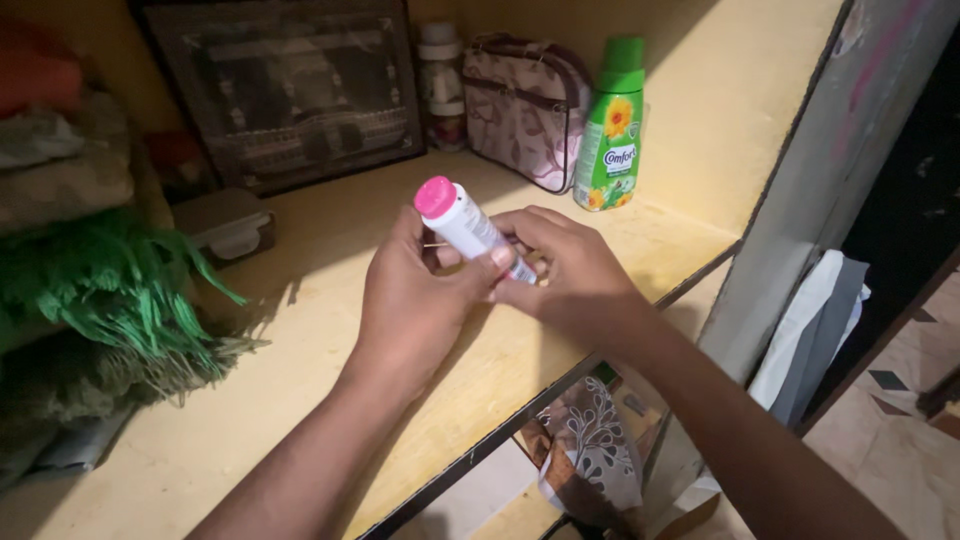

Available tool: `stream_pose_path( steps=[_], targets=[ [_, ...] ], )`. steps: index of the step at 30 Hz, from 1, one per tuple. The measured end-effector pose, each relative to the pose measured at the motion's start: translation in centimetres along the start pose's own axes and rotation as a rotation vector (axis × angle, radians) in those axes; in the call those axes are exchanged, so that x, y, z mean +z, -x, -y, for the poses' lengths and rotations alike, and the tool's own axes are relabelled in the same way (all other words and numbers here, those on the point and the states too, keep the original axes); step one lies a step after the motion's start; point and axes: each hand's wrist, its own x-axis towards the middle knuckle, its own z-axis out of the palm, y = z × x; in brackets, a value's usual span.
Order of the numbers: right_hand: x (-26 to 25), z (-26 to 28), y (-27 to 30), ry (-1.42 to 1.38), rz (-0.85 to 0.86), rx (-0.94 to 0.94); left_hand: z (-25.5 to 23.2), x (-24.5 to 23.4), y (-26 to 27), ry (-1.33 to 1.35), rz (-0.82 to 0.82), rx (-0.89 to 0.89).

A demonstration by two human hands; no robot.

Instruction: The person organizes various household items by moving them from a cluttered chair to a shelf. They handle a cosmetic bag, spray bottles, a wallet, a plastic container, and a red box, placing each item onto the shelf.

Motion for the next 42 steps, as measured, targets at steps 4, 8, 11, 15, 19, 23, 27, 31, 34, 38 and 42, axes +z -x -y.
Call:
stream_pose_path(
  steps=[4, 8, 11, 15, 19, 23, 27, 31, 34, 38, 42],
  targets=[
    [-0.4, -0.3, -0.2, -0.174, 0.128, 0.132, -0.2, -0.1, 0.2, -0.093, 0.036, 0.14],
    [0.2, -0.2, 0.5, 0.034, 0.067, 0.072, -0.5, 0.0, 0.3, -0.072, 0.027, -0.029],
    [0.3, -0.9, 0.7, 0.129, 0.013, 0.042, -0.4, 0.3, 0.4, -0.029, 0.051, -0.038],
    [-1.7, -3.6, -0.3, 0.032, -0.084, 0.182, -0.2, 0.4, 0.1, -0.175, 0.047, 0.041],
    [-5.2, -7.4, -0.3, -0.089, -0.304, 0.285, 0.4, 0.2, 0.0, -0.243, 0.041, 0.012],
    [-8.1, -11.1, -0.5, -0.071, -0.508, 0.315, 0.7, 0.2, 0.0, -0.231, 0.035, 0.006],
    [-8.6, -13.8, -0.5, 0.234, -0.595, 0.305, 0.8, 0.4, -0.1, -0.24, 0.025, -0.01],
    [-8.7, -15.0, -1.0, 0.312, -0.599, 0.316, 0.6, 0.3, -0.1, -0.247, 0.025, -0.005],
    [-8.6, -15.1, -1.3, 0.437, -0.626, 0.27, 0.5, 0.2, 0.0, -0.275, 0.02, -0.021],
    [-8.3, -14.8, -1.3, 0.564, -0.627, 0.282, 0.3, 0.2, 0.1, -0.246, 0.02, -0.023],
    [-8.0, -14.8, -1.2, 0.632, -0.631, 0.311, 0.1, 0.3, 0.1, -0.222, 0.022, -0.016]
  ],
)
